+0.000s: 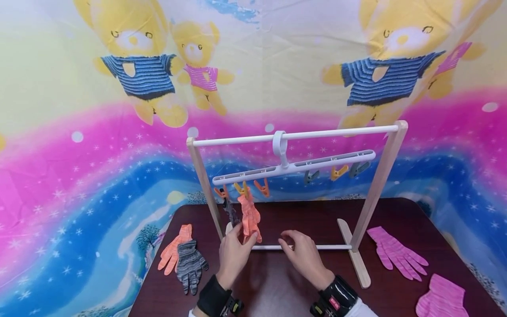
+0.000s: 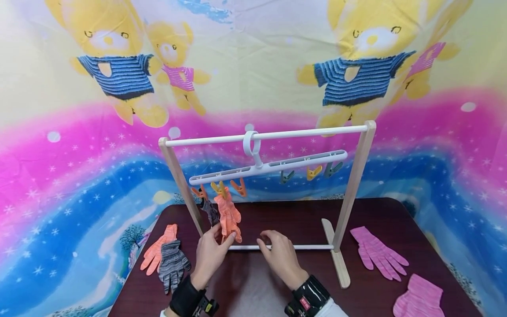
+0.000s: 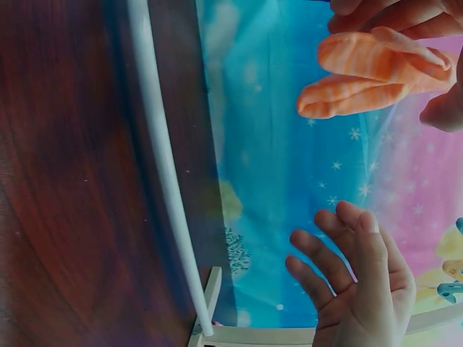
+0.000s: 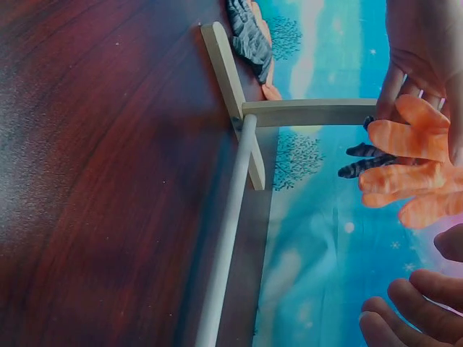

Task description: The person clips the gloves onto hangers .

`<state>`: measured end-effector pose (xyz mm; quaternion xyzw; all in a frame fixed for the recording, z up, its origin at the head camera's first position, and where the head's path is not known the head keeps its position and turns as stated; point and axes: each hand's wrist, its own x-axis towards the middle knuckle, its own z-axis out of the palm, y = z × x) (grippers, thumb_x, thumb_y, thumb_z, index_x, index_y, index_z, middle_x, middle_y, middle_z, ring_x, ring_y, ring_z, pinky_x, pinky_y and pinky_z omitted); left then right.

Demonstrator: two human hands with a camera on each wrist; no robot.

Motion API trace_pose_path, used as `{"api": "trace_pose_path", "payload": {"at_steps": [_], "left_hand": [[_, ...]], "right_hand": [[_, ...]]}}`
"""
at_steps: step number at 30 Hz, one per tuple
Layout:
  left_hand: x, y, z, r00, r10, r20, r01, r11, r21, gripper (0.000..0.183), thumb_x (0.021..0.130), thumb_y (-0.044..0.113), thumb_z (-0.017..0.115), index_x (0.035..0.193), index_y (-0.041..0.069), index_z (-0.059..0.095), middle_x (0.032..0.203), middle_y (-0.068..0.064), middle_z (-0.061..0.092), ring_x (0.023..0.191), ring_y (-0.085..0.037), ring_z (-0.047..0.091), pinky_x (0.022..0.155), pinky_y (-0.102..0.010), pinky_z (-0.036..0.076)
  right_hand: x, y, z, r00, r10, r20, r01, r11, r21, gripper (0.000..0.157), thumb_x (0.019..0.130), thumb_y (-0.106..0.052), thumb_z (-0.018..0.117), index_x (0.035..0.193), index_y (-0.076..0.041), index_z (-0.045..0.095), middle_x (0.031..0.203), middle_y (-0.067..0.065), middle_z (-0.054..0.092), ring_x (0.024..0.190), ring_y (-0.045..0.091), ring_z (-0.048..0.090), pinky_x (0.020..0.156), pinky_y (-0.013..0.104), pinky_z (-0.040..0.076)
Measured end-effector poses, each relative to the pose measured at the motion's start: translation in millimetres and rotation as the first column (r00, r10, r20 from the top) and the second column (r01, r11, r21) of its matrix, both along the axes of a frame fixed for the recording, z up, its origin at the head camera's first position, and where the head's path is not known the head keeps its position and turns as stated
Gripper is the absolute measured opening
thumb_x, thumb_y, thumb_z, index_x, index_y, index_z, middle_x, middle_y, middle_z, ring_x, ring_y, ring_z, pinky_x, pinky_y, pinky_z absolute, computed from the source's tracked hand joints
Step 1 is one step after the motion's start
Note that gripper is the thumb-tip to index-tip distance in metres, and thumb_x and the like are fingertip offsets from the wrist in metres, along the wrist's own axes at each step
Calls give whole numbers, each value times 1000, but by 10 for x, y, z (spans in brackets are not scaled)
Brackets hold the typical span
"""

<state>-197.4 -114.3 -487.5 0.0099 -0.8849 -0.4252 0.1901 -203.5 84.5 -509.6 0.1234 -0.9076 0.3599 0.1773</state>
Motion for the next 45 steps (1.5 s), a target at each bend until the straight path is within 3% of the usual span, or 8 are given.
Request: {"api": "trace_pose_path", "payload": {"at_steps": [4, 11, 18, 23, 30, 37, 45], "left_hand": [[27, -4, -40, 999, 14, 35, -13, 999, -33, 56, 79, 48, 67, 124, 16, 62, 77, 7, 64, 64, -7, 55, 60, -32, 42], [70, -13, -121, 998, 28, 51, -25, 998, -52, 49, 80, 48, 65, 122, 23, 63, 100, 8, 70, 84, -7, 64, 68, -36, 47], [120, -52, -220, 998, 41, 39, -37, 995, -95, 49, 81, 48, 64, 122, 22, 64, 108, 5, 69, 89, -13, 65, 71, -38, 49], [164, -67, -284, 998, 55, 44, -48, 989, -139, 51, 81, 49, 63, 121, 18, 65, 108, -2, 69, 93, -18, 65, 73, -42, 49], [254, -88, -383, 997, 68, 40, -60, 983, -174, 49, 80, 50, 64, 117, 17, 67, 103, 1, 70, 94, -22, 65, 73, -44, 49], [316, -114, -479, 999, 39, 14, -35, 978, -205, 47, 80, 47, 65, 116, 17, 68, 109, 4, 69, 99, -24, 63, 73, -43, 49], [379, -134, -559, 1000, -22, 5, 22, 967, -255, 46, 81, 47, 63, 117, 18, 67, 118, 5, 65, 106, -19, 61, 83, -41, 48]], "right_hand": [[19, 16, -34, 1000, 11, 0, -11, 1000, -2, 18, 83, -27, 67, 95, -14, 70, 86, -7, 66, 75, 5, 61, 61, 23, 49], [72, 31, -74, 1000, -17, -21, 18, 999, 39, 17, 83, -31, 67, 93, -18, 71, 87, -10, 66, 76, 8, 62, 63, 27, 49], [121, 54, -103, 998, -27, 49, 25, 998, 55, 17, 83, -34, 66, 94, -22, 70, 88, -10, 65, 76, 9, 63, 62, 26, 49], [137, 75, -142, 997, -43, 71, 37, 996, 84, 17, 83, -35, 67, 94, -23, 70, 89, -11, 64, 80, 10, 62, 62, 29, 48], [208, 106, -206, 998, -43, 40, 37, 992, 124, 26, 82, -38, 66, 100, -19, 70, 97, -7, 66, 88, 12, 63, 67, 33, 49], [256, 128, -269, 999, -18, 26, 14, 988, 157, 29, 82, -38, 67, 101, -17, 71, 100, -3, 66, 97, 17, 62, 75, 38, 50], [293, 158, -307, 1000, -3, 29, -3, 984, 177, 28, 81, -36, 68, 99, -16, 72, 102, -1, 66, 99, 19, 60, 80, 40, 48]]}}
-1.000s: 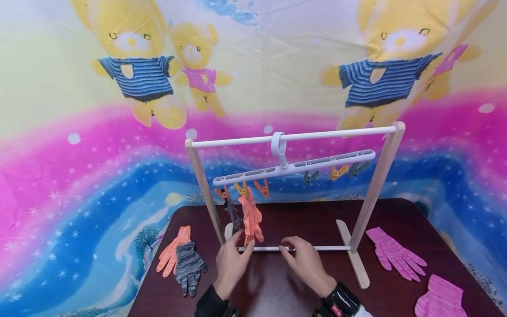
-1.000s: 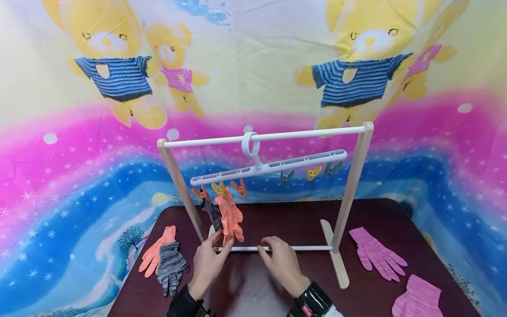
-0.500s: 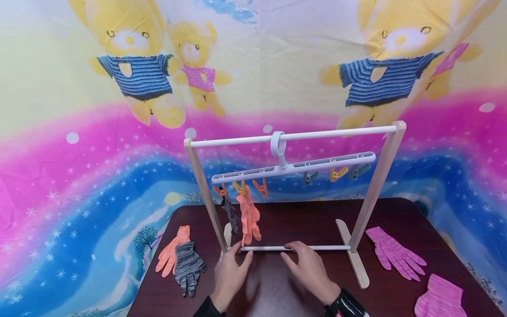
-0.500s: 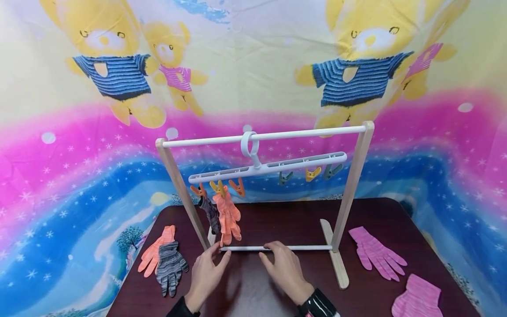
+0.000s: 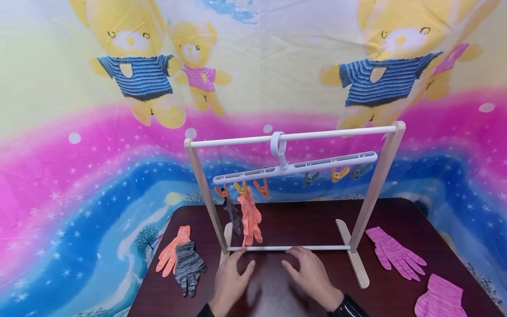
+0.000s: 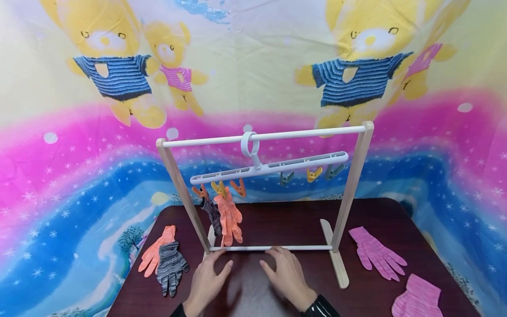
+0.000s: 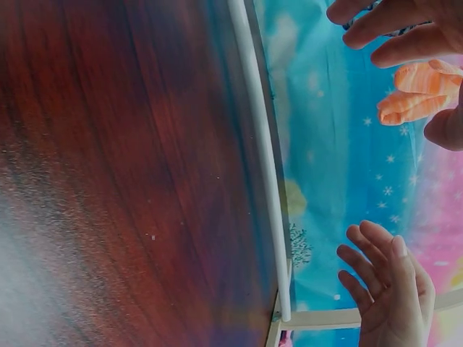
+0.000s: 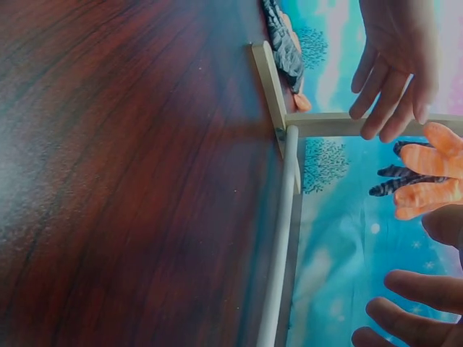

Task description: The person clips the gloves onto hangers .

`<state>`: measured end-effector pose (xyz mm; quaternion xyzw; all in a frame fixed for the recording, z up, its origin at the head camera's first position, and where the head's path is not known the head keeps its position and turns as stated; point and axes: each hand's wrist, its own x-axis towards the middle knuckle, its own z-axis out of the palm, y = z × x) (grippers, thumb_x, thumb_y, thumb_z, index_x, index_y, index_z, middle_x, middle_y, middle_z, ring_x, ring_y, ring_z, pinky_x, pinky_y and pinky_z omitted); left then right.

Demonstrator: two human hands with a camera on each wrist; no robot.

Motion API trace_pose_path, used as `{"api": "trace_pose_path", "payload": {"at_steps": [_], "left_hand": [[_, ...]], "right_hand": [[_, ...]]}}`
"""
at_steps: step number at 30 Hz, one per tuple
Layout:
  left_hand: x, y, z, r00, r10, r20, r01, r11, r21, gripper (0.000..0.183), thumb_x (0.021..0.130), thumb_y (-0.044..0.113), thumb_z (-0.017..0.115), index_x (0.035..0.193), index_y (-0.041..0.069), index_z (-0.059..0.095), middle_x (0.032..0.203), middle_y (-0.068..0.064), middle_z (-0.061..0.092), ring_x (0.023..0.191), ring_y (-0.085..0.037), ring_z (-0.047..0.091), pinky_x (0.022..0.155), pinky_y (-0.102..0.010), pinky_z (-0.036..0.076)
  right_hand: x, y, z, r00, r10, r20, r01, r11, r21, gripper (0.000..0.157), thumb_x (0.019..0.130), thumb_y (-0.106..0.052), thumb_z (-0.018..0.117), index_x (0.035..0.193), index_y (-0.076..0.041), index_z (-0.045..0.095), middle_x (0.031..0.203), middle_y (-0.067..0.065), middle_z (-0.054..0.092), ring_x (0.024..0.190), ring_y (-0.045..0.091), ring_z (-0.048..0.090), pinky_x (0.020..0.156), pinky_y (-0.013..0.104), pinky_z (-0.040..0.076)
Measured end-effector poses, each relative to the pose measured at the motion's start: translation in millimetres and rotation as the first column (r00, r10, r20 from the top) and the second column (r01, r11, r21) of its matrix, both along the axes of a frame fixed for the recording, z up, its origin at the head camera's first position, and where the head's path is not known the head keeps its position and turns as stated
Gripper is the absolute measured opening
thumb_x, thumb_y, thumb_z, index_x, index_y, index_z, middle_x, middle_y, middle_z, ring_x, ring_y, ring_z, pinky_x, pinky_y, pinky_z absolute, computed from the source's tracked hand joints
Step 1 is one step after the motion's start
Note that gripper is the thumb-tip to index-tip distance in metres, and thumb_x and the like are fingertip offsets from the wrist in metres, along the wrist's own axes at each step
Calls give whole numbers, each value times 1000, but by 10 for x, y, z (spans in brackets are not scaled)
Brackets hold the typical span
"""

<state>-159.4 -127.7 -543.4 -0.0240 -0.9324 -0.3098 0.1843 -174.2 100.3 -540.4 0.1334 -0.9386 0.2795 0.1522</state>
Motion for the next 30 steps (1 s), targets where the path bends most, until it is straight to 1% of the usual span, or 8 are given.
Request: {"api": "trace_pose_path", "payload": {"at_steps": [4, 11, 18, 21, 26, 28, 30], "left_hand": [[24, -12, -29, 1000, -21, 0, 21, 1000, -22, 45, 82, 46, 64, 116, 18, 67, 118, 1, 65, 106, -21, 60, 83, -43, 48], [72, -40, -47, 999, -39, 4, 40, 997, -61, 47, 83, 52, 60, 116, 19, 66, 118, -2, 65, 109, -21, 58, 86, -44, 46], [96, -64, -28, 999, -41, -19, 40, 997, -73, 44, 81, 44, 65, 115, 17, 67, 117, -2, 65, 109, -22, 59, 87, -43, 46], [95, -82, -25, 999, -33, 4, 33, 996, -82, 44, 81, 45, 64, 114, 17, 67, 117, -1, 65, 108, -22, 59, 86, -44, 47], [89, -115, -37, 998, -31, 63, 37, 995, -97, 49, 83, 53, 59, 115, 17, 66, 117, -1, 65, 108, -22, 59, 86, -44, 46], [95, -124, -44, 997, -32, 72, 39, 994, -98, 49, 83, 53, 59, 116, 17, 66, 117, -2, 65, 108, -22, 59, 86, -44, 46], [110, -131, -48, 997, -30, 70, 36, 995, -92, 47, 83, 49, 61, 116, 16, 66, 116, -3, 65, 107, -23, 59, 87, -44, 46]], "right_hand": [[21, 17, -4, 1000, -2, 15, 2, 1000, 15, 30, 81, -38, 67, 100, -16, 71, 104, -1, 64, 99, 18, 59, 80, 40, 48], [65, 28, -34, 1000, -6, 20, 6, 999, 34, 36, 79, -41, 67, 103, -15, 71, 110, -1, 62, 105, 17, 56, 83, 41, 47], [81, 25, -65, 1000, 10, 4, -10, 999, 35, 36, 79, -40, 68, 105, -15, 71, 112, 1, 61, 105, 17, 55, 82, 41, 48], [89, 17, -71, 1000, 11, 6, -11, 999, 35, 36, 79, -40, 68, 105, -16, 71, 113, 1, 62, 106, 17, 55, 82, 41, 48], [105, 6, -78, 1000, 16, -2, -16, 999, 30, 37, 79, -41, 68, 106, -15, 71, 113, 1, 62, 107, 18, 55, 84, 41, 47], [110, 5, -80, 1000, 22, -5, -22, 1000, 21, 37, 79, -40, 68, 106, -15, 71, 113, 1, 62, 107, 18, 55, 84, 41, 47], [111, 2, -83, 1000, 24, -6, -24, 999, 33, 36, 80, -40, 68, 106, -15, 71, 113, 1, 62, 106, 17, 55, 83, 41, 47]]}}
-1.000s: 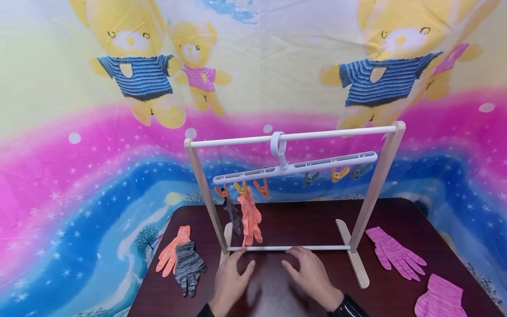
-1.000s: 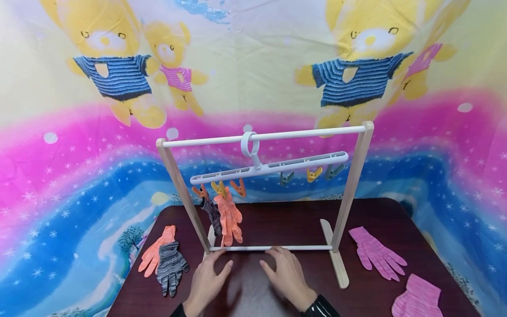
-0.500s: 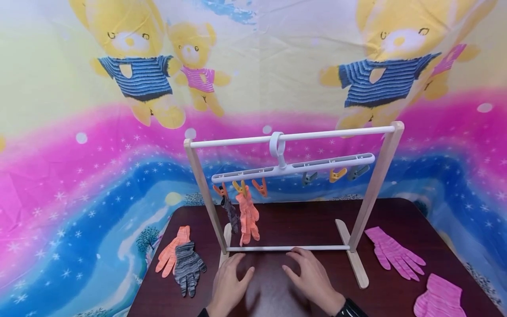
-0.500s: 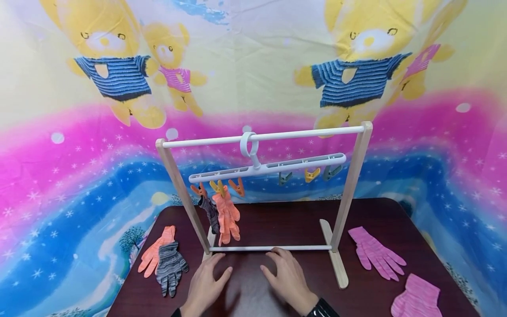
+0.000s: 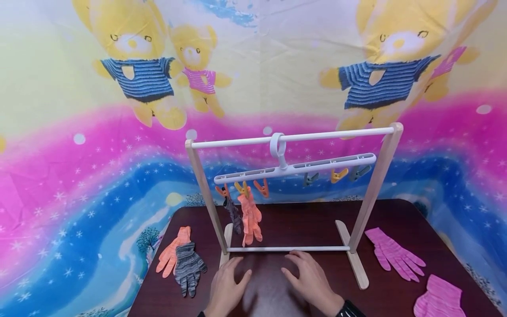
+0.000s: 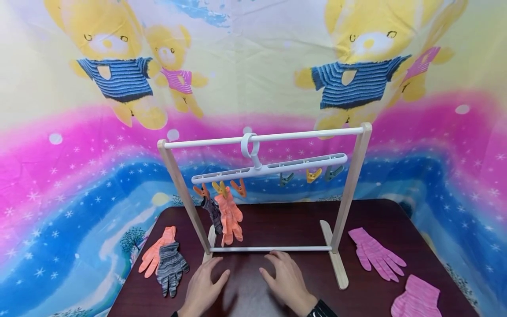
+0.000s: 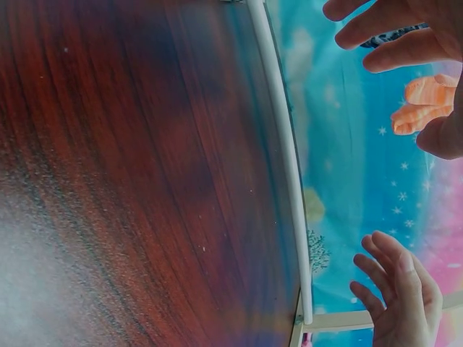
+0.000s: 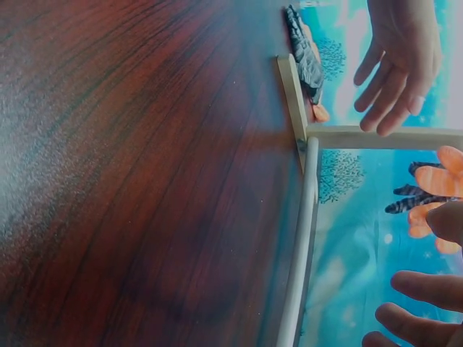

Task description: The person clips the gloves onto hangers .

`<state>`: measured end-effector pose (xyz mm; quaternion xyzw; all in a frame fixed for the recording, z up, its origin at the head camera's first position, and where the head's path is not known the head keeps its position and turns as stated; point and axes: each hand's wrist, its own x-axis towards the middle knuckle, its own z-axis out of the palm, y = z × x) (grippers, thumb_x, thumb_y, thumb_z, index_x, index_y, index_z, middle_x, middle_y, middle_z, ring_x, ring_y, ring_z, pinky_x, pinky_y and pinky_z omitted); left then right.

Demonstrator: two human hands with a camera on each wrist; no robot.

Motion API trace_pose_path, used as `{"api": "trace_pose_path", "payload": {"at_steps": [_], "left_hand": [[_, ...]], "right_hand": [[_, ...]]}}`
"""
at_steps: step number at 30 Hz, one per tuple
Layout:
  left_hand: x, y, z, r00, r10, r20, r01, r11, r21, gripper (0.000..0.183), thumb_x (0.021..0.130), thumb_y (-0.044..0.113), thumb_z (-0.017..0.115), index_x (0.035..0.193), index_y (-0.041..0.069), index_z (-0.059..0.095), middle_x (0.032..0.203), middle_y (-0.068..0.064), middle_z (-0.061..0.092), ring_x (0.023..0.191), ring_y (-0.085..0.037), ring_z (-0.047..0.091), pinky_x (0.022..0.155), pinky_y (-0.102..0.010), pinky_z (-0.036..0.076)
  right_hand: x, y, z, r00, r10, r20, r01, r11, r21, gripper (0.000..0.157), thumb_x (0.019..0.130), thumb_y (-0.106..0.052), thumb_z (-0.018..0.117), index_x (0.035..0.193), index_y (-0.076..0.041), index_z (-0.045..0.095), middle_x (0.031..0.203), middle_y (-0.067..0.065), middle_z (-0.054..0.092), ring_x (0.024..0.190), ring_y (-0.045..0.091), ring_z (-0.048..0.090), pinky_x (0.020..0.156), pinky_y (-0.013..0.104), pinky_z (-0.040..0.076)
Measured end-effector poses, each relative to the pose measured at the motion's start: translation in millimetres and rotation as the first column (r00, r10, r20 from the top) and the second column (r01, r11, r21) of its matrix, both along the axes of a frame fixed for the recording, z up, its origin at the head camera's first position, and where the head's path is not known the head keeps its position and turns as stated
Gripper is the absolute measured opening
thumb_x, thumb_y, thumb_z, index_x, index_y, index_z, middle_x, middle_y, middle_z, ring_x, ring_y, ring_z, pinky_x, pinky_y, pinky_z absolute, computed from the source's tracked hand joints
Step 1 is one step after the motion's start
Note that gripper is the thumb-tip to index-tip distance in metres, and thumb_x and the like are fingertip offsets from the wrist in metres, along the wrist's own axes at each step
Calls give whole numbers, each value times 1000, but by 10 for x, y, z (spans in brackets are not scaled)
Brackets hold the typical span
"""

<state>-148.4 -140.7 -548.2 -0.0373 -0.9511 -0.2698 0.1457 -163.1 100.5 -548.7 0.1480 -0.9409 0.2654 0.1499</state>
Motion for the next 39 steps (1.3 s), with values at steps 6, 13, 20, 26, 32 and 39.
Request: {"api": "trace_pose_path", "payload": {"at_steps": [6, 13, 20, 26, 32, 39], "left_hand": [[46, -38, -29, 1000, 20, -10, -20, 1000, 19, 43, 81, 42, 65, 115, 16, 66, 116, -3, 65, 108, -23, 59, 87, -45, 46], [59, -132, -75, 996, 73, 57, -74, 997, 13, 48, 81, 49, 63, 116, 17, 66, 117, -5, 64, 109, -27, 58, 88, -48, 45], [79, -210, -87, 991, 97, 90, -100, 995, 31, 49, 81, 54, 61, 116, 20, 66, 117, -5, 65, 109, -27, 58, 88, -48, 45], [90, -276, -89, 981, 128, 144, -134, 991, 33, 52, 80, 54, 61, 116, 17, 66, 117, -7, 64, 110, -29, 58, 89, -49, 44], [94, -386, -114, 982, 157, 101, -161, 986, 35, 49, 81, 49, 63, 115, 13, 67, 116, -6, 65, 109, -28, 58, 90, -47, 44], [84, -488, -100, 971, 208, 117, -214, 976, 47, 46, 83, 42, 64, 116, 10, 66, 118, -9, 64, 110, -30, 57, 90, -50, 44]], "right_hand": [[-7, -11, -25, 1000, 4, 14, -4, 1000, 25, 37, 80, -41, 67, 107, -15, 71, 114, 1, 62, 108, 18, 55, 85, 41, 47], [-7, -35, -70, 1000, 11, 14, -12, 1000, 29, 36, 80, -39, 67, 107, -15, 71, 112, 1, 62, 107, 18, 55, 85, 41, 47], [7, -48, -113, 999, 11, -49, -11, 1000, 10, 36, 78, -40, 69, 104, -15, 71, 111, 1, 62, 107, 18, 56, 85, 41, 47], [11, -77, -131, 998, 7, -68, -6, 1000, 4, 35, 77, -37, 70, 103, -14, 71, 113, 4, 62, 107, 20, 56, 85, 41, 47], [26, -127, -128, 997, 23, -69, -24, 1000, 0, 35, 77, -36, 70, 103, -13, 71, 114, 6, 62, 107, 21, 56, 85, 42, 47], [31, -187, -173, 997, 34, -63, -35, 999, -11, 36, 78, -36, 70, 103, -12, 71, 113, 7, 63, 108, 23, 56, 86, 43, 46]]}}
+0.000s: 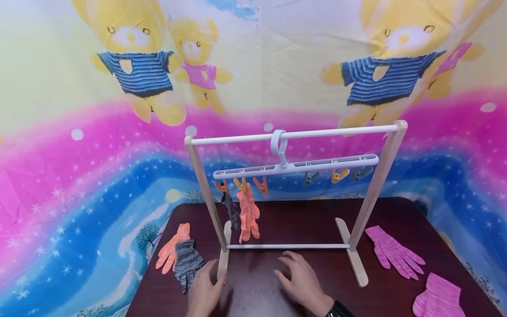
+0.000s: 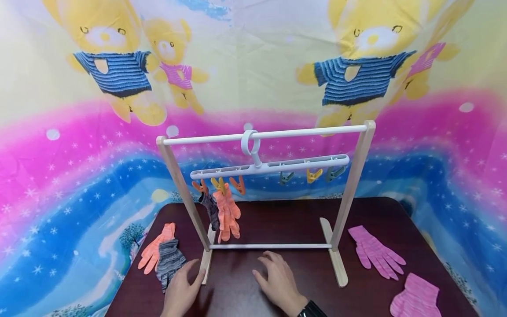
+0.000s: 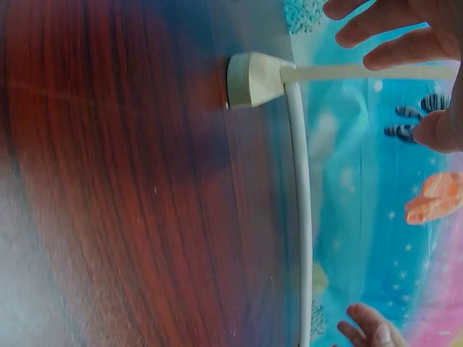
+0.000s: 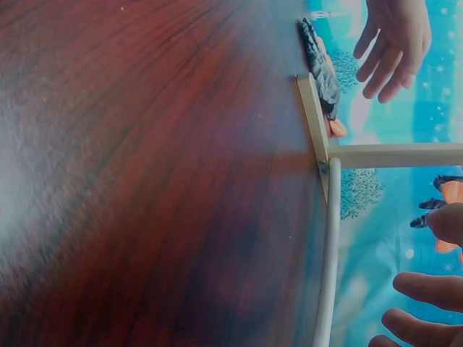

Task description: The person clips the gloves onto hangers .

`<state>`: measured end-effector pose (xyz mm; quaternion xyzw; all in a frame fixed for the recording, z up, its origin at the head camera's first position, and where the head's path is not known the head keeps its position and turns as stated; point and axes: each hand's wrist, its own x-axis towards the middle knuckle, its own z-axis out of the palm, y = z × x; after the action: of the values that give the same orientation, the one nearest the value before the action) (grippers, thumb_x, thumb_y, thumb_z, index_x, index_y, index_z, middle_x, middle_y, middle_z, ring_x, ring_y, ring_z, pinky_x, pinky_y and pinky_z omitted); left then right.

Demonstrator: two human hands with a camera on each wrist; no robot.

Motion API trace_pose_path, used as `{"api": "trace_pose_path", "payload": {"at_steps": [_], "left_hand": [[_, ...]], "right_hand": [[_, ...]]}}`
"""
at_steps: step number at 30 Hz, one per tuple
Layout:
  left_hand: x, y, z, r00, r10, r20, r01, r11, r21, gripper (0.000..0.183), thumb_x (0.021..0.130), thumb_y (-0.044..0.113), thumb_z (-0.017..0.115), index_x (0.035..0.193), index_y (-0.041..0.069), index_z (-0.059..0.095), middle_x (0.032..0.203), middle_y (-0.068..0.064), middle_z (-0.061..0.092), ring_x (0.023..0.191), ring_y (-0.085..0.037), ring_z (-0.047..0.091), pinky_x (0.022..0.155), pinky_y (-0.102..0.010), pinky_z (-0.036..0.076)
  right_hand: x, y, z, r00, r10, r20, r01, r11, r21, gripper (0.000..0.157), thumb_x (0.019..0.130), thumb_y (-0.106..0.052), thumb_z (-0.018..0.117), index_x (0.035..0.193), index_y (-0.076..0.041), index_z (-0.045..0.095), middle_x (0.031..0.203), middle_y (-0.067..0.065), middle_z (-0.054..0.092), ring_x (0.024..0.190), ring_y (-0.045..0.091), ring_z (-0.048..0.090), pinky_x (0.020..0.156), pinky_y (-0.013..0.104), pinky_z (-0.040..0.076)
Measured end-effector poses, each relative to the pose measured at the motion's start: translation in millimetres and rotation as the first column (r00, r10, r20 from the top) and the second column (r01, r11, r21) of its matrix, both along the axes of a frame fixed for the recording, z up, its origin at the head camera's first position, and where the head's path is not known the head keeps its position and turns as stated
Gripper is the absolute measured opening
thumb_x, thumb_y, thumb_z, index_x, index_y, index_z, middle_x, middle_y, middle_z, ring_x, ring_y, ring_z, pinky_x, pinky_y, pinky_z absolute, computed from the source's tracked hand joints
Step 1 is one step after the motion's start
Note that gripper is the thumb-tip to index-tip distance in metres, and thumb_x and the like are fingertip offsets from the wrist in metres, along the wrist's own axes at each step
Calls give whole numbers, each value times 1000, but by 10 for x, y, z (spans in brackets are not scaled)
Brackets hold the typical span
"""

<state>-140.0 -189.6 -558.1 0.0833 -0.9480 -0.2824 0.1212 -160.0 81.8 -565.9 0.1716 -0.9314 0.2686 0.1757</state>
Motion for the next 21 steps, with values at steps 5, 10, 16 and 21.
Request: {"api": "trace_pose_path", "payload": {"at_steps": [5, 10, 16, 21], "left_hand": [[-24, -94, 25, 999, 39, 33, -39, 999, -8, 46, 84, 39, 63, 119, 9, 64, 121, -14, 62, 111, -34, 56, 89, -52, 43], [-37, -202, 58, 997, 59, 50, -59, 998, -2, 48, 85, 40, 61, 121, 9, 63, 120, -16, 63, 108, -35, 57, 85, -54, 45], [-55, -328, 75, 990, 98, 102, -98, 995, -6, 60, 86, 51, 56, 124, 5, 60, 122, -20, 60, 110, -39, 56, 86, -56, 44], [-67, -422, 58, 984, 123, 130, -125, 992, 3, 63, 86, 52, 55, 125, 3, 58, 122, -22, 59, 110, -41, 55, 86, -57, 43]], "right_hand": [[4, -48, -35, 998, 12, 54, -12, 1000, 1, 38, 78, -37, 69, 105, -11, 71, 115, 8, 61, 109, 26, 54, 87, 46, 45], [21, -114, -55, 995, 28, 91, -28, 1000, -2, 40, 80, -38, 67, 108, -10, 70, 120, 9, 59, 113, 27, 52, 89, 49, 43], [60, -186, -99, 997, 63, 53, -63, 998, 6, 40, 80, -38, 67, 108, -10, 70, 120, 9, 59, 113, 26, 52, 88, 48, 44], [69, -249, -110, 995, 100, 8, -101, 995, 21, 40, 80, -38, 66, 109, -11, 69, 121, 8, 59, 113, 24, 52, 86, 46, 45]]}}
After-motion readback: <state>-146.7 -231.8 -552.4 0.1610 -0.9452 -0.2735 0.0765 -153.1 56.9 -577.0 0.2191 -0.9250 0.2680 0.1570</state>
